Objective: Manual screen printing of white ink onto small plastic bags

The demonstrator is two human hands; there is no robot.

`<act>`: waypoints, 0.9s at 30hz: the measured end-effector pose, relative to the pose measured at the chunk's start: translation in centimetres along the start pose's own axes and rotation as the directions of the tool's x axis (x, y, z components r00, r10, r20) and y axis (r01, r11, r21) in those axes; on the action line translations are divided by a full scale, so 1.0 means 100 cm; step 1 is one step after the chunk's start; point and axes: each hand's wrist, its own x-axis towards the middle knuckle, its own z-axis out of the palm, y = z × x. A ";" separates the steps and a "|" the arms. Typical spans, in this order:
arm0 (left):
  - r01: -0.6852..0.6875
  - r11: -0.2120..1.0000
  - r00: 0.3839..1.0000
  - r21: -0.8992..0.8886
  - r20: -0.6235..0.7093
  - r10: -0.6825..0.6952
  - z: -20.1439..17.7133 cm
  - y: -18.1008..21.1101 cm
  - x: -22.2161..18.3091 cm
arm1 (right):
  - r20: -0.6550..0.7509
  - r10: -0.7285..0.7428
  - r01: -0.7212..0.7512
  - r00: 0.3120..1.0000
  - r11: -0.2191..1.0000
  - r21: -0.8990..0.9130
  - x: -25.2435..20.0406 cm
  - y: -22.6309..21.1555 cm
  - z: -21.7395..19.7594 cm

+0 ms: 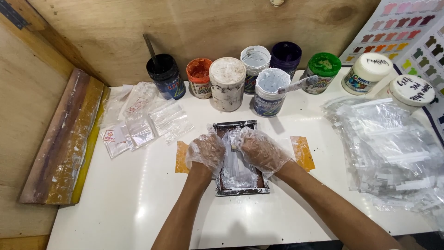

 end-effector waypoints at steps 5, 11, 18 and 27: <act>-0.006 0.999 0.999 0.041 0.053 0.003 -0.003 -0.001 -0.008 | -0.285 -0.473 0.322 0.834 0.836 -0.444 0.046 0.155 0.111; -0.011 0.996 0.995 0.083 0.099 0.002 -0.014 0.006 -0.005 | -0.324 -0.439 0.323 0.838 0.878 -0.353 0.026 0.129 0.091; -0.018 0.992 0.988 0.125 0.152 -0.002 -0.019 0.008 -0.009 | -0.292 -0.484 0.387 0.825 0.860 -0.333 -0.001 0.054 0.034; -0.051 0.983 0.970 0.176 0.243 0.007 -0.023 0.010 -0.012 | 0.226 0.007 0.070 0.974 0.940 -0.333 -0.035 -0.061 -0.027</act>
